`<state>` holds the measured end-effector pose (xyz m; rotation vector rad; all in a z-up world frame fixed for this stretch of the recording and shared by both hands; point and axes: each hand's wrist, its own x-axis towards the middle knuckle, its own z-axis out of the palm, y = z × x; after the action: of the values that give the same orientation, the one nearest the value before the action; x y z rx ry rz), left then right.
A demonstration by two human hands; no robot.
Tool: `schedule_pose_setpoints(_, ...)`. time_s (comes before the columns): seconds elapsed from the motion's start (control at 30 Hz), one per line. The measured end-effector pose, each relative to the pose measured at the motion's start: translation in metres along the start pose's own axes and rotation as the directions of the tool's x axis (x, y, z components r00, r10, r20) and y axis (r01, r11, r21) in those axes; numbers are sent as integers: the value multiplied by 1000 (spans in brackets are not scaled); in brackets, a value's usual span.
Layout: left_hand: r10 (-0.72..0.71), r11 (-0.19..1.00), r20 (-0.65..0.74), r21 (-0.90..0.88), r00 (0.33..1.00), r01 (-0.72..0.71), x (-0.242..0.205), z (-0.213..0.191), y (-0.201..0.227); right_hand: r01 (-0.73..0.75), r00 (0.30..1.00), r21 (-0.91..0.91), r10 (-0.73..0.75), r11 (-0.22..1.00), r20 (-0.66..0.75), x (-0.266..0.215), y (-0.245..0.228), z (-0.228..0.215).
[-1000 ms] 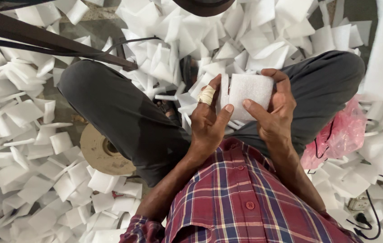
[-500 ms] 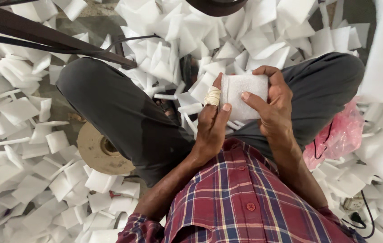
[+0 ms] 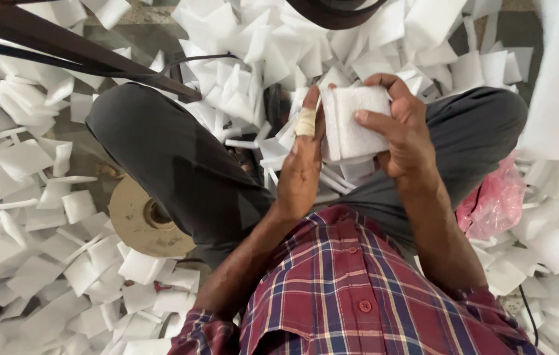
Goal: The person sits cross-legged on the floor and repeatedly separates small white foam pieces from larger sheets by hand. The separated pieces are placed into a growing pile on the floor.
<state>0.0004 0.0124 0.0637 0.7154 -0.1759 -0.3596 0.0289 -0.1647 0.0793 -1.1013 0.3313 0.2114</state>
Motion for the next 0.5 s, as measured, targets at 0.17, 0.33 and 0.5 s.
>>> schedule_pose_setpoints(0.17, 66, 998, 23, 7, 998, -66, 36, -17, 3, 134, 990, -53, -132, 990, 50, 30, -24, 12)
schedule_pose_setpoints(0.33, 102, 993, 52, -70, 993, -98, 78, -51, -2, 246, 966, -94, -236, 965, 102, 60, -51, 25)
schedule_pose_setpoints(0.5, 44, 970, -75, -236, 996, -61, 125, -84, -13, 368, 926, -127, -351, 921, 139, 84, -64, 29)
